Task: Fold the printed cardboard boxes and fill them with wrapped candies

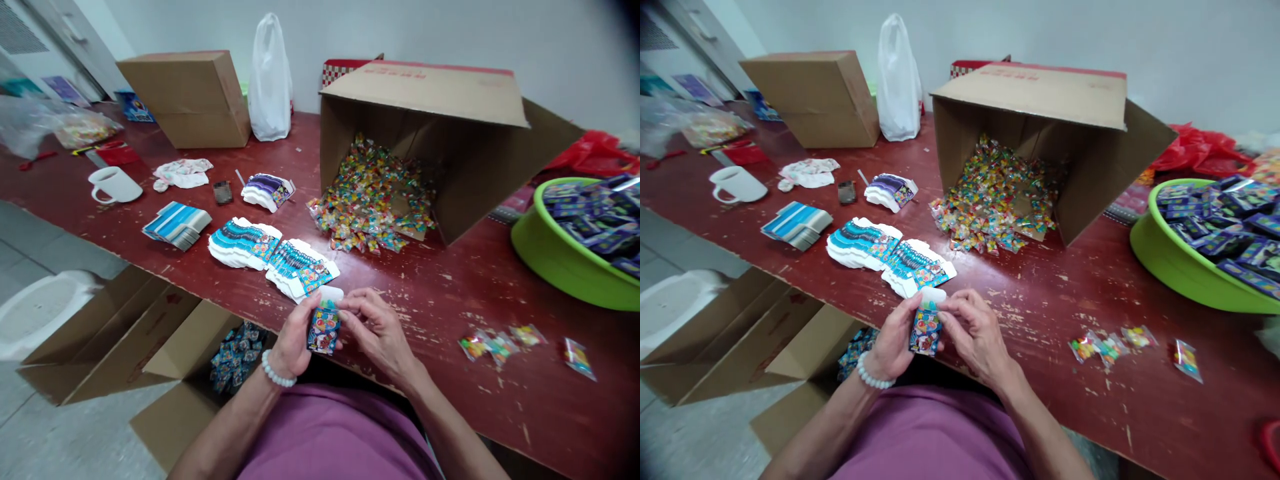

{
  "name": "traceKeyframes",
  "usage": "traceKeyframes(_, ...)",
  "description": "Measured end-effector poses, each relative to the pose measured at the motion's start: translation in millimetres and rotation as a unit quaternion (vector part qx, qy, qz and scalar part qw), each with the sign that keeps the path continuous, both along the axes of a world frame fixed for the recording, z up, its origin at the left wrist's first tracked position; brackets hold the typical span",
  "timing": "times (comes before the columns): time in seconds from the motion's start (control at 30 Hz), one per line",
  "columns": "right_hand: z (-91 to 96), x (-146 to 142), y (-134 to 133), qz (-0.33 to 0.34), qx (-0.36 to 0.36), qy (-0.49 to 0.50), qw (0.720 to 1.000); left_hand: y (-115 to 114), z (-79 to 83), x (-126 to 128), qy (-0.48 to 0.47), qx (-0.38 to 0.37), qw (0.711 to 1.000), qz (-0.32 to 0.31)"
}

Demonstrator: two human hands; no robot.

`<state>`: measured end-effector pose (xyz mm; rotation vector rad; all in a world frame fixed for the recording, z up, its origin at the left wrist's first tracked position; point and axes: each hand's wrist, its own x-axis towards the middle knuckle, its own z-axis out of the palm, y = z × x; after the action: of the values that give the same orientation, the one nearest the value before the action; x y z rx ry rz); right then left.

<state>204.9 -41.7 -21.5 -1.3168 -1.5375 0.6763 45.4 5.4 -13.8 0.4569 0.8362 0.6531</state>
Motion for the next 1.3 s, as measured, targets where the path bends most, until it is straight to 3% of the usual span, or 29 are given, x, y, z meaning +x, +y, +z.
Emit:
traceKeyframes(0.1,-4.0,-6.6,-1.0,-0.002,0.004,-0.020,1.000,0.1,0.0,0.5,0.011,-0.018,1.000,0.014)
traceKeyframes(0.23,0.2,-8.0,0.3,-0.062,0.014,-0.024,0.998,-0.6,-0.1,1.5,0.029,-0.021,0.999,0.036)
traceKeyframes(0.43,8.4,-5.0,2.4,0.057,0.022,-0.096,0.994,-3.5,-1.8,6.0,-0.002,0.014,1.000,0.025)
traceKeyframes(0.63,-1.9,-11.8,-1.4,-0.082,0.000,0.027,0.996,2.2,1.1,2.8,-0.012,-0.024,0.999,0.038)
traceKeyframes(0.87,-1.1,-10.3,3.8,-0.012,-0.055,0.116,0.992,-3.2,-7.8,3.5,0.003,0.017,0.998,0.053)
traceKeyframes(1.1,-6.5,-11.9,12.0,-0.015,-0.143,0.282,0.949,-2.3,-2.7,3.2,0.007,0.034,0.999,0.030)
traceKeyframes(1.17,-5.8,-11.7,13.0,0.001,-0.143,0.282,0.949,-1.4,-2.9,1.5,-0.005,0.047,0.999,0.010)
traceKeyframes(1.3,-0.3,-5.9,13.4,0.017,-0.104,0.178,0.978,2.1,-3.0,-1.4,-0.037,0.027,0.999,-0.021)
